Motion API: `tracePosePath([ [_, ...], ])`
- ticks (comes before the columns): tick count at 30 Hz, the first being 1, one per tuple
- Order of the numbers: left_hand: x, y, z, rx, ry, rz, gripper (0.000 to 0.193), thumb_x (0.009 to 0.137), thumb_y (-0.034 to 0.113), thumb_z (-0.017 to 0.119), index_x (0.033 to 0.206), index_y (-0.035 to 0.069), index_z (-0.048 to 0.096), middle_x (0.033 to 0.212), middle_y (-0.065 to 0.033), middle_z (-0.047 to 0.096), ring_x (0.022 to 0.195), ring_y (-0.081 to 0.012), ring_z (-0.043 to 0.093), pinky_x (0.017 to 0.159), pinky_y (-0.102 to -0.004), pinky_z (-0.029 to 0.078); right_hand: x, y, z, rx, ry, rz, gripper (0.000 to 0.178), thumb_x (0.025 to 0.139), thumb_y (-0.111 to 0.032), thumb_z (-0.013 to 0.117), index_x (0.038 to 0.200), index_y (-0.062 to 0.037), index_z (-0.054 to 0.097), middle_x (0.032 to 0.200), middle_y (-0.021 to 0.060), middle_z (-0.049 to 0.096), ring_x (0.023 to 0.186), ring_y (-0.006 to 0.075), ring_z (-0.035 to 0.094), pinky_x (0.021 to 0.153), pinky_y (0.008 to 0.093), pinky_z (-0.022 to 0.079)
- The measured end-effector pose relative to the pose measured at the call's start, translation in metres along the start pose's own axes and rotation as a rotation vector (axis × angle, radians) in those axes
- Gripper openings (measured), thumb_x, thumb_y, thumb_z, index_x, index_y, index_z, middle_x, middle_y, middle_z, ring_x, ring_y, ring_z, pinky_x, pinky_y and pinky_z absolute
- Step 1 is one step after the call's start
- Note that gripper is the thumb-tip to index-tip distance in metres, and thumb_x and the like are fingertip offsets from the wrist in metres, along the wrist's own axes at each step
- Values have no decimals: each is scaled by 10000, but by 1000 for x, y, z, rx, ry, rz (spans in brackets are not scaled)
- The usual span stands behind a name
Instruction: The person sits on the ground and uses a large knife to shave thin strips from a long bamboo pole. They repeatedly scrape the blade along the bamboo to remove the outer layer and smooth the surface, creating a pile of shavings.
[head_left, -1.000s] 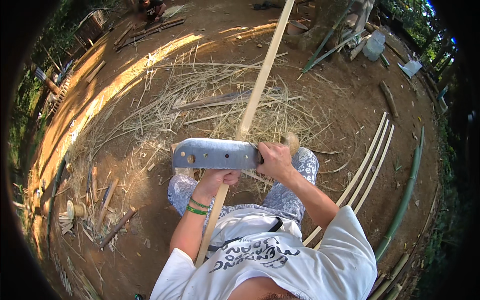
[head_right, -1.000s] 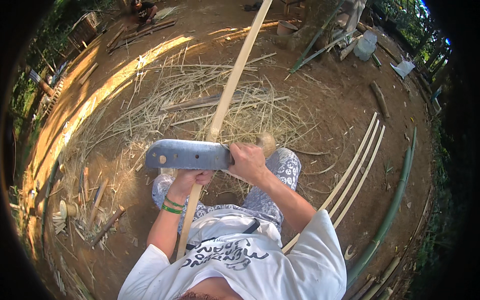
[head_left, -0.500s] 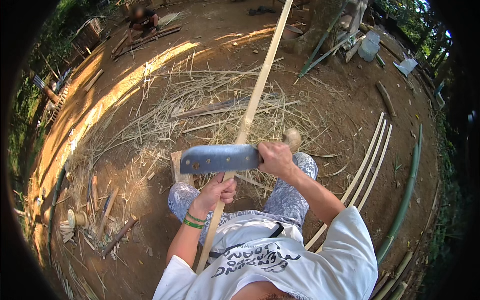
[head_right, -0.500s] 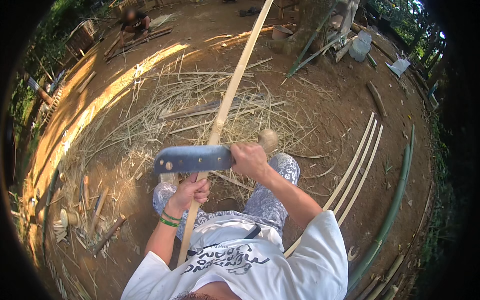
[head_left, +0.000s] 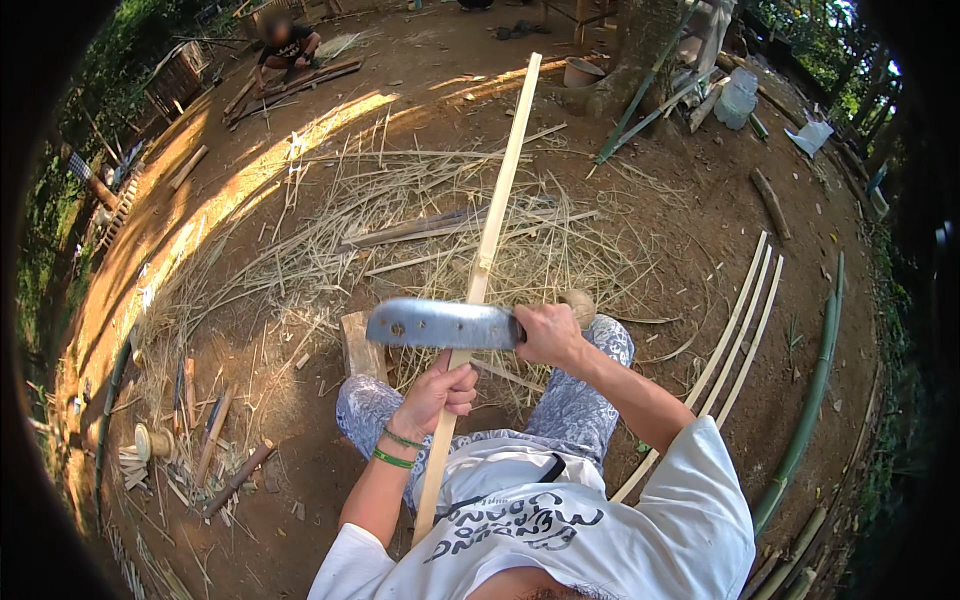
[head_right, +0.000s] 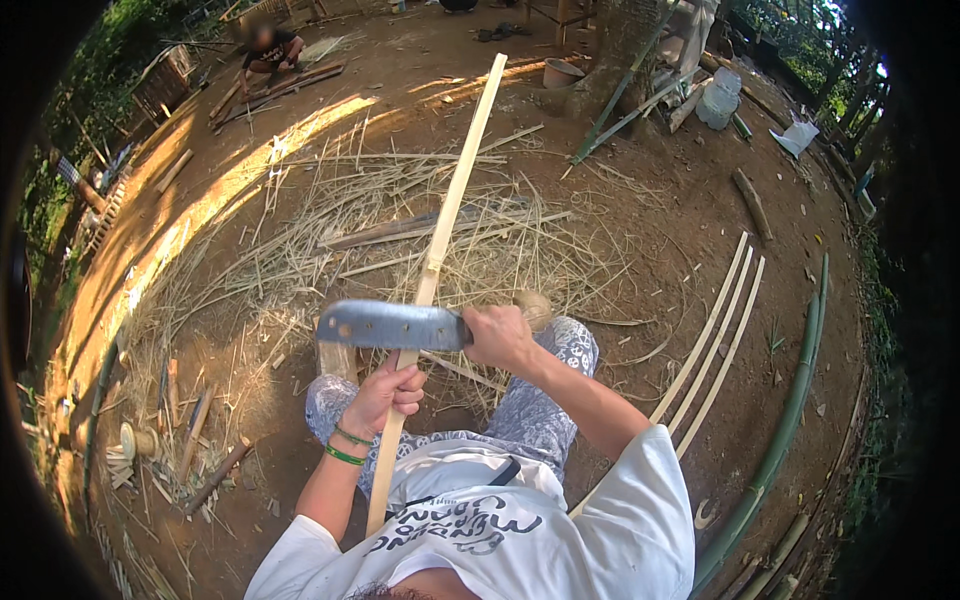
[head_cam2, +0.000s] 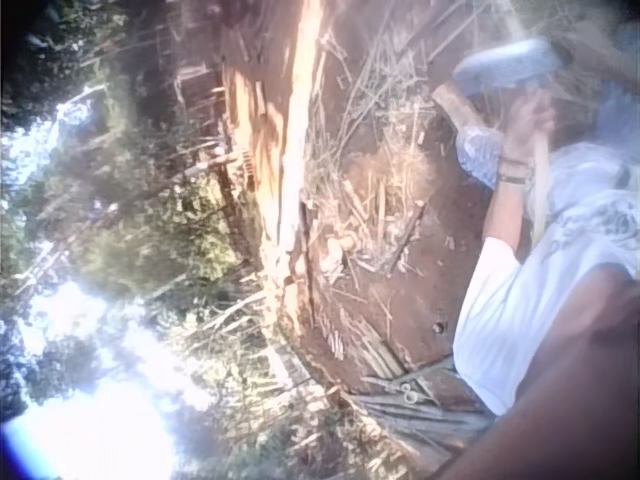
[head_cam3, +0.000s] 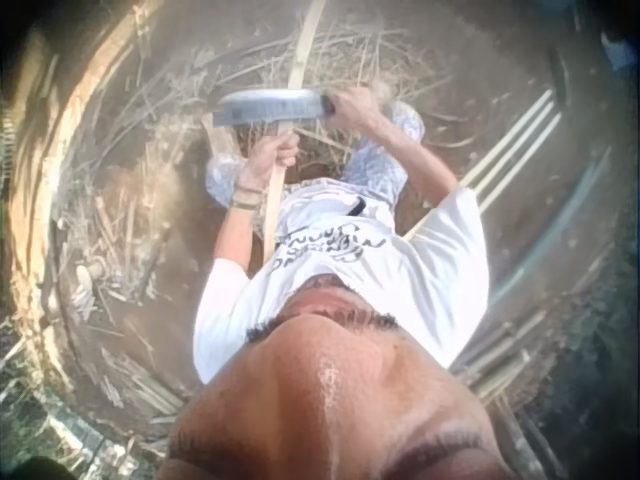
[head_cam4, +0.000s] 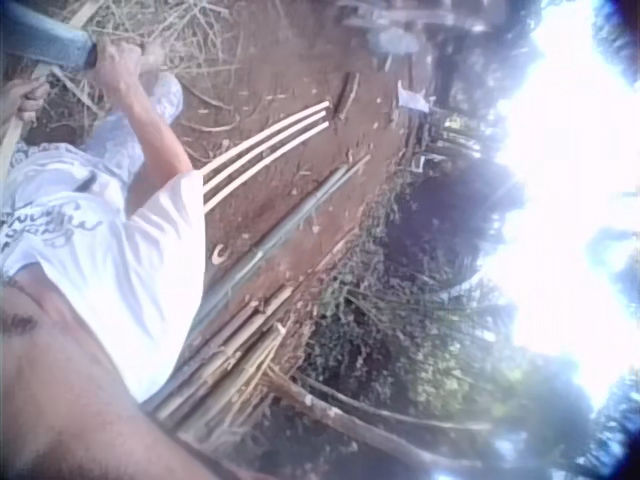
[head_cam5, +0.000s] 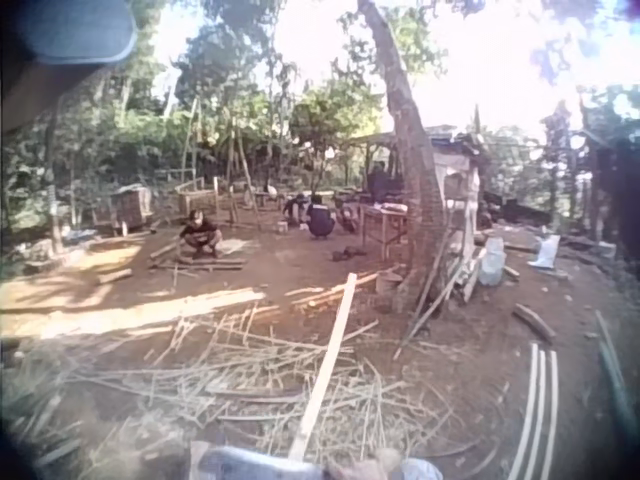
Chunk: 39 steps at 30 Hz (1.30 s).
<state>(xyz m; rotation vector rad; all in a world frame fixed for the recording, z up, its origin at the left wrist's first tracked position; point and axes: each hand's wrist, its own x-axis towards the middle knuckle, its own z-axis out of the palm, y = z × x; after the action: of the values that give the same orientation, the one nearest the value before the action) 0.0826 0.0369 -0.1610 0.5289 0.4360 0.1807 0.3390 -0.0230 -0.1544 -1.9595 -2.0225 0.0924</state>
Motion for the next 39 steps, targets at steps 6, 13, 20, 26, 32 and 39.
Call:
tracePosePath([
  [6,-30,-8,9,17,-47,-38,464,1075,124,419,1483,329,336,731,63,298,543,-27,251,472,-172,221,32,53,-16,42,144,381,227,766,-221,720,871,-28,664,741,136,709,614,276,688,598,401,569],
  [13,-26,0,14,29,-13,-23,373,1076,136,423,1410,298,387,735,64,288,547,-25,245,480,-175,220,12,11,-32,-20,3,39,230,673,-182,724,823,-35,631,711,124,700,590,280,681,560,398,551],
  [20,-43,-6,17,-17,4,-8,415,1083,149,416,1469,293,359,724,67,281,550,-25,254,492,-176,239,15,8,-18,-17,65,-49,216,710,-169,711,848,-22,634,721,108,693,589,209,673,518,372,558],
  [26,-47,-11,7,-2,-1,-43,524,1082,165,427,1556,317,261,713,68,282,537,-27,244,491,-177,241,14,9,-24,12,-34,159,221,719,-178,712,865,-26,645,667,67,667,555,198,625,521,350,522],
  [32,-64,-22,6,24,-23,-53,525,1081,167,430,1557,312,262,710,62,279,535,-35,243,488,-190,246,28,29,-28,18,30,260,186,725,-161,696,836,-31,623,737,115,692,625,222,677,555,379,552],
  [39,-81,-32,0,33,-49,-127,519,1084,212,440,1559,321,259,711,57,261,536,-45,236,493,-205,237,20,32,-45,-16,-22,151,221,717,-198,718,829,-30,629,734,151,692,676,280,704,613,418,568],
])
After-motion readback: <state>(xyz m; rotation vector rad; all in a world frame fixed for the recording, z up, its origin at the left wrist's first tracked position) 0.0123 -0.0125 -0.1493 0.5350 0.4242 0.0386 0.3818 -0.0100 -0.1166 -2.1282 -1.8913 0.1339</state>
